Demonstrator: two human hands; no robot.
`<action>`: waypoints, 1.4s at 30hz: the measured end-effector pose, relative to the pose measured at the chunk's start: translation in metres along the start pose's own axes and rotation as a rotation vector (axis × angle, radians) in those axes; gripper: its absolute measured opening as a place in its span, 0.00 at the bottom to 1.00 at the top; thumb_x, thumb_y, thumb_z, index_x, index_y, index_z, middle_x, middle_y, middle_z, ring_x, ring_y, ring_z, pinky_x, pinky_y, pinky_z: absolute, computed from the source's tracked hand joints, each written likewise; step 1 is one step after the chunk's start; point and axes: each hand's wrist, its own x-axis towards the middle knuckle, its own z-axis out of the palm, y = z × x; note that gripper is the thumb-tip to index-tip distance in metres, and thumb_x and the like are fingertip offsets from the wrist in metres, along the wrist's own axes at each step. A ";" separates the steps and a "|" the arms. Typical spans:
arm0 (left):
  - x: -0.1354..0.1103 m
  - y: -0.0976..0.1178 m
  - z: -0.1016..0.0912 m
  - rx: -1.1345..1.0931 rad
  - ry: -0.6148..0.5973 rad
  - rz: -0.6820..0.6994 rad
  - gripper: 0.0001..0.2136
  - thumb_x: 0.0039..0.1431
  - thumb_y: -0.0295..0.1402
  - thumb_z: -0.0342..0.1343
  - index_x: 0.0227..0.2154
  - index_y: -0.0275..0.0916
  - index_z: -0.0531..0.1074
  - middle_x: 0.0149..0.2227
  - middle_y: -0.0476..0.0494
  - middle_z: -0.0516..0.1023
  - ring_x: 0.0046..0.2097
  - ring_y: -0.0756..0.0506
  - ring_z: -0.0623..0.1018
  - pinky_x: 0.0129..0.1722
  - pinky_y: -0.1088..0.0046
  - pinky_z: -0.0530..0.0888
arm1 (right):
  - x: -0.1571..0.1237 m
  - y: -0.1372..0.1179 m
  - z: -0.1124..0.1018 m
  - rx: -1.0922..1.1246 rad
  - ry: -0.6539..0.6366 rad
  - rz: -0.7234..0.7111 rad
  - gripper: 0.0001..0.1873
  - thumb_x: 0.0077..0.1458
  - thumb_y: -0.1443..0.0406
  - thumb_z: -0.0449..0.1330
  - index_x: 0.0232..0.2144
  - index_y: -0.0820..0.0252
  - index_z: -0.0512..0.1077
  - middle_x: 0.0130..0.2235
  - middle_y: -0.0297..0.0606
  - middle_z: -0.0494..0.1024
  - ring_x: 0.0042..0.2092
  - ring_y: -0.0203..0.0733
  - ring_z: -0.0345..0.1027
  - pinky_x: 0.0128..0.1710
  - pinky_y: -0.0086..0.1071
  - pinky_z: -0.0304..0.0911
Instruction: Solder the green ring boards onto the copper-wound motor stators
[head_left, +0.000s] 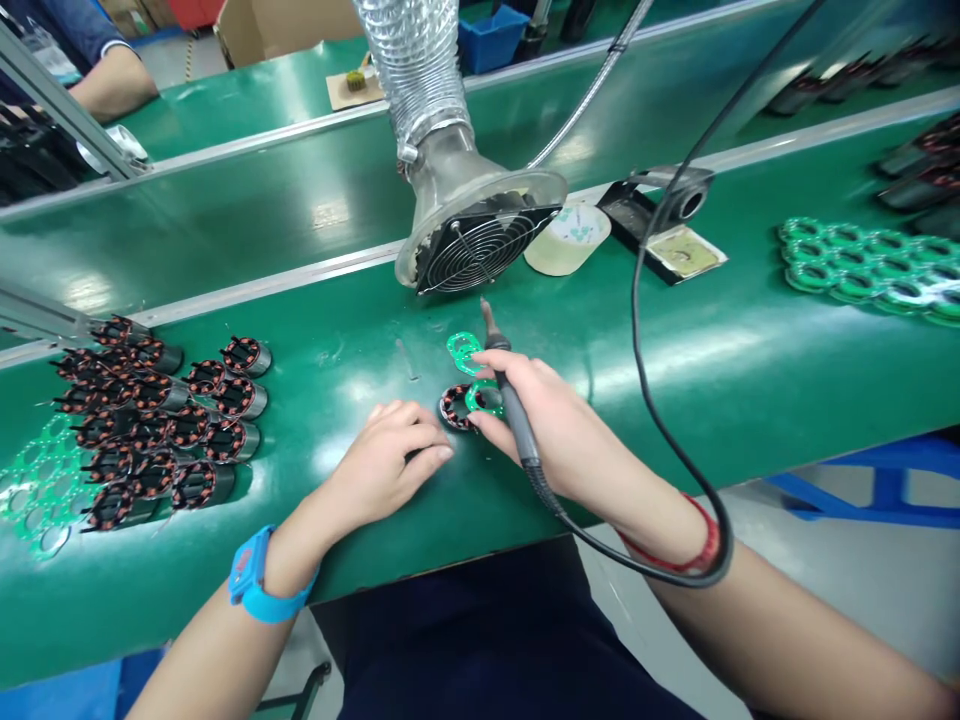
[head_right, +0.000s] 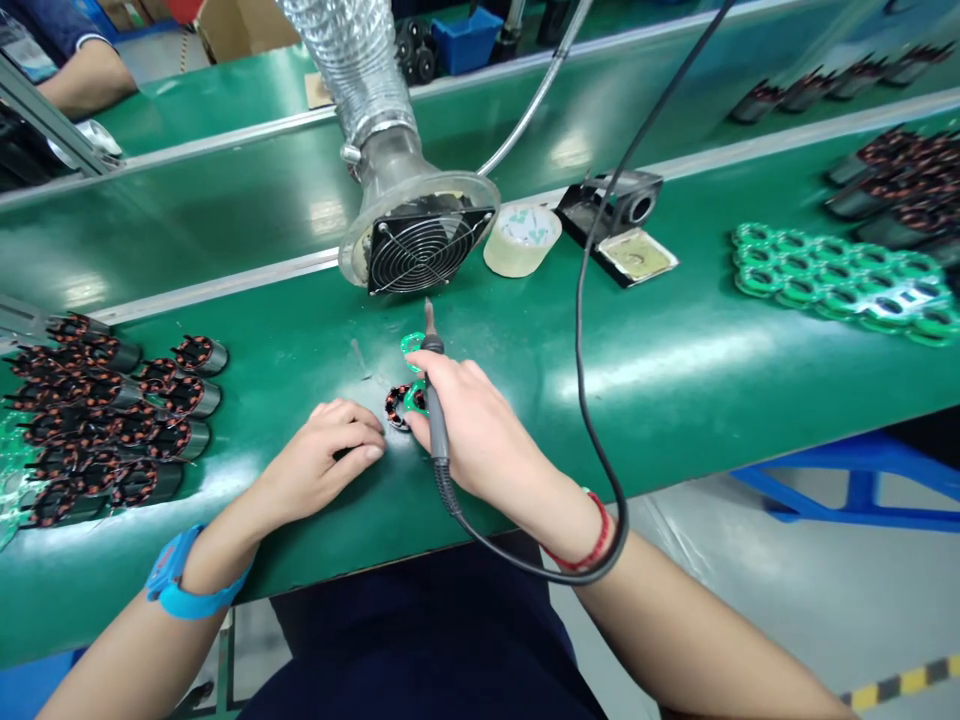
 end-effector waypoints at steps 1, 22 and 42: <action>0.002 -0.002 0.000 -0.086 0.021 0.003 0.12 0.65 0.33 0.45 0.32 0.41 0.73 0.36 0.46 0.76 0.41 0.47 0.74 0.44 0.66 0.68 | 0.004 -0.002 0.002 -0.022 0.011 -0.017 0.25 0.55 0.65 0.58 0.55 0.56 0.59 0.41 0.45 0.73 0.43 0.53 0.68 0.42 0.49 0.67; 0.014 0.002 0.020 0.055 0.334 -0.059 0.14 0.58 0.34 0.55 0.46 0.36 0.65 0.44 0.39 0.72 0.47 0.42 0.71 0.47 0.61 0.68 | -0.008 -0.007 0.035 0.178 0.089 -0.092 0.27 0.54 0.73 0.52 0.56 0.56 0.59 0.47 0.45 0.74 0.46 0.49 0.66 0.45 0.47 0.65; 0.011 0.009 -0.004 0.179 0.003 -0.028 0.17 0.61 0.30 0.51 0.53 0.42 0.67 0.55 0.38 0.66 0.55 0.42 0.70 0.54 0.60 0.71 | -0.013 -0.001 0.044 0.313 0.213 -0.018 0.24 0.55 0.74 0.53 0.53 0.54 0.58 0.38 0.37 0.73 0.41 0.42 0.71 0.44 0.39 0.69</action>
